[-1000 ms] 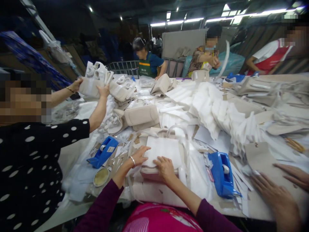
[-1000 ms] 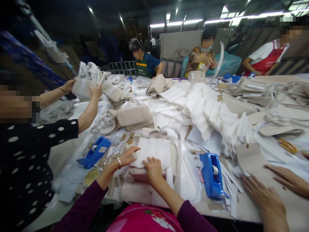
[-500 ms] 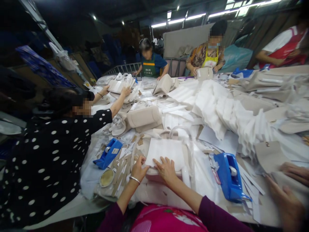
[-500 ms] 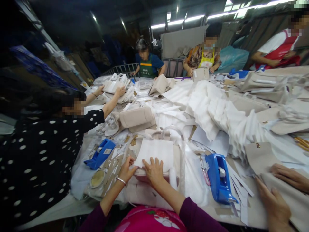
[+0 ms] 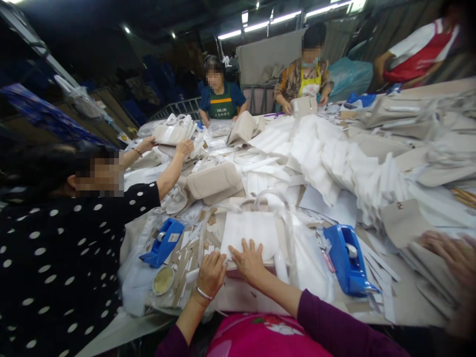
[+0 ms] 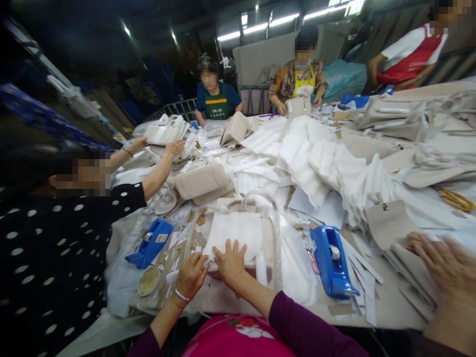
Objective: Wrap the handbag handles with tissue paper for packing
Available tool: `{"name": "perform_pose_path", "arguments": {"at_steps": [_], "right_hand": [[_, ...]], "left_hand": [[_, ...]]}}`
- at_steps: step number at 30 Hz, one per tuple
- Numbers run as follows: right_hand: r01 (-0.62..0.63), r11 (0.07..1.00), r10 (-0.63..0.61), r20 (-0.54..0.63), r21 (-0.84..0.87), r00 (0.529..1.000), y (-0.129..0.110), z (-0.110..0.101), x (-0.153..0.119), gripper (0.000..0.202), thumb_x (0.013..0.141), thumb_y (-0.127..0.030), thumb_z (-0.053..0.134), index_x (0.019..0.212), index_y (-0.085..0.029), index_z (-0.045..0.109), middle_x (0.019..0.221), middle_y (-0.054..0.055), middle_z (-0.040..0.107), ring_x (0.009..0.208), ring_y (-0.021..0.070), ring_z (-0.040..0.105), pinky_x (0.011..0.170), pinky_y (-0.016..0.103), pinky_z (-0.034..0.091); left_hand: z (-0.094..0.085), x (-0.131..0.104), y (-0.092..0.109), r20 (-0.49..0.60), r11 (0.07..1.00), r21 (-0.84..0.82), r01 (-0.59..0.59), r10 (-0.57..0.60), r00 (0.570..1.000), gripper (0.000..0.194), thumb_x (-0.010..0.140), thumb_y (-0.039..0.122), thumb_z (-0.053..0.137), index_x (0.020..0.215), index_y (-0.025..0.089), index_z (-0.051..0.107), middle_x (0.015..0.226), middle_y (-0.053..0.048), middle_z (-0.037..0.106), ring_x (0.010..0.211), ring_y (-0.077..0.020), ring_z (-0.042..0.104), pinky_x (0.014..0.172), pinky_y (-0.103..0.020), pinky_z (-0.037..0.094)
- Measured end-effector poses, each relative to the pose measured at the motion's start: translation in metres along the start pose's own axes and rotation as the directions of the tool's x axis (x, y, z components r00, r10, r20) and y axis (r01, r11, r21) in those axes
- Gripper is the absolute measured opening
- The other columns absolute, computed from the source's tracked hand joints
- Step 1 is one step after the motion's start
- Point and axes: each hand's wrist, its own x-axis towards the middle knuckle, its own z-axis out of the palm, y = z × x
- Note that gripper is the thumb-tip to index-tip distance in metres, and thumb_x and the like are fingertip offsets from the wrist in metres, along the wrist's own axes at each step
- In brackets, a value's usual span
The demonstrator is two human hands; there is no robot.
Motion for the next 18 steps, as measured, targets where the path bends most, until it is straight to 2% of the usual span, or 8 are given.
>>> {"name": "perform_pose_path", "arguments": {"at_steps": [3,5,8,11,13,15,16,18], "right_hand": [[0.021,0.999,-0.021,0.007,0.028,1.0,0.002,-0.002,-0.001,0.042,0.091,-0.044,0.036,0.133,-0.041,0.041,0.145,0.012,0.033,0.13,0.0412,0.027,0.094,0.069,0.016],[0.034,0.998,-0.035,0.017,0.056,0.999,0.004,-0.003,-0.001,0.044,0.09,-0.046,0.037,0.133,-0.037,0.042,0.145,0.013,0.032,0.131,0.042,0.026,0.095,0.07,0.015],[0.045,0.993,-0.05,0.048,0.11,0.998,0.005,-0.008,0.001,0.053,0.086,-0.053,0.042,0.134,-0.03,0.042,0.145,0.016,0.031,0.131,0.043,0.025,0.096,0.071,0.015],[0.053,0.984,-0.069,0.087,0.171,0.994,0.01,-0.017,0.007,0.062,0.082,-0.056,0.049,0.132,-0.019,0.045,0.144,0.02,0.033,0.13,0.0432,0.027,0.097,0.069,0.018],[0.11,0.959,-0.139,0.097,0.26,0.986,0.021,-0.027,0.011,0.051,0.082,-0.047,0.053,0.122,-0.016,0.055,0.135,0.019,0.046,0.124,0.0379,0.04,0.098,0.061,0.028],[0.155,0.901,-0.178,0.019,0.405,0.984,0.042,-0.04,0.012,0.031,0.084,-0.033,0.05,0.107,-0.017,0.064,0.115,0.012,0.063,0.108,0.0264,0.056,0.094,0.043,0.04],[0.142,0.874,-0.13,-0.058,0.465,0.99,0.058,-0.047,0.012,0.026,0.086,-0.027,0.046,0.101,-0.018,0.066,0.106,0.009,0.067,0.1,0.0212,0.059,0.09,0.035,0.043],[0.003,0.859,0.117,-0.201,0.513,0.973,0.095,-0.059,0.008,0.028,0.088,-0.021,0.039,0.097,-0.018,0.066,0.099,0.006,0.068,0.094,0.0159,0.061,0.086,0.026,0.044]], "left_hand": [[-0.007,0.009,-0.003,0.129,0.996,-0.058,0.075,-0.067,0.989,0.02,0.084,0.02,0.046,0.1,0.015,0.058,0.101,-0.012,0.058,0.095,-0.0246,0.056,0.082,-0.039,0.048],[-0.013,0.02,-0.006,0.242,0.988,-0.075,0.133,-0.111,0.964,0.018,0.083,0.024,0.048,0.094,0.015,0.059,0.098,-0.012,0.058,0.092,-0.0255,0.057,0.078,-0.04,0.049],[-0.016,0.041,-0.007,0.338,0.985,-0.042,0.17,-0.146,0.93,0.016,0.076,0.019,0.05,0.088,0.015,0.06,0.109,-0.015,0.056,0.101,-0.0318,0.053,0.083,-0.049,0.046],[-0.003,0.063,-0.002,0.358,0.976,-0.166,0.141,-0.073,0.931,0.039,0.072,0.005,0.038,0.106,0.012,0.057,0.129,-0.017,0.048,0.12,-0.0298,0.043,0.097,-0.049,0.039],[0.011,0.074,0.005,0.407,0.941,-0.316,0.118,0.022,0.913,0.052,0.071,0.0,0.033,0.12,0.01,0.049,0.13,-0.016,0.049,0.121,-0.0226,0.044,0.102,-0.042,0.037],[0.023,0.08,0.01,0.487,0.919,-0.378,0.109,0.097,0.868,0.055,0.07,0.0,0.035,0.123,0.01,0.047,0.124,-0.014,0.054,0.115,-0.0207,0.049,0.102,-0.039,0.038],[0.026,0.081,0.013,0.525,0.922,-0.371,0.108,0.113,0.844,0.053,0.07,0.001,0.036,0.121,0.011,0.049,0.121,-0.013,0.056,0.112,-0.0214,0.05,0.101,-0.039,0.039],[0.027,0.08,0.016,0.572,0.939,-0.328,0.106,0.109,0.813,0.044,0.076,0.007,0.038,0.117,0.012,0.054,0.118,-0.014,0.057,0.11,-0.0237,0.051,0.098,-0.04,0.041]]}}
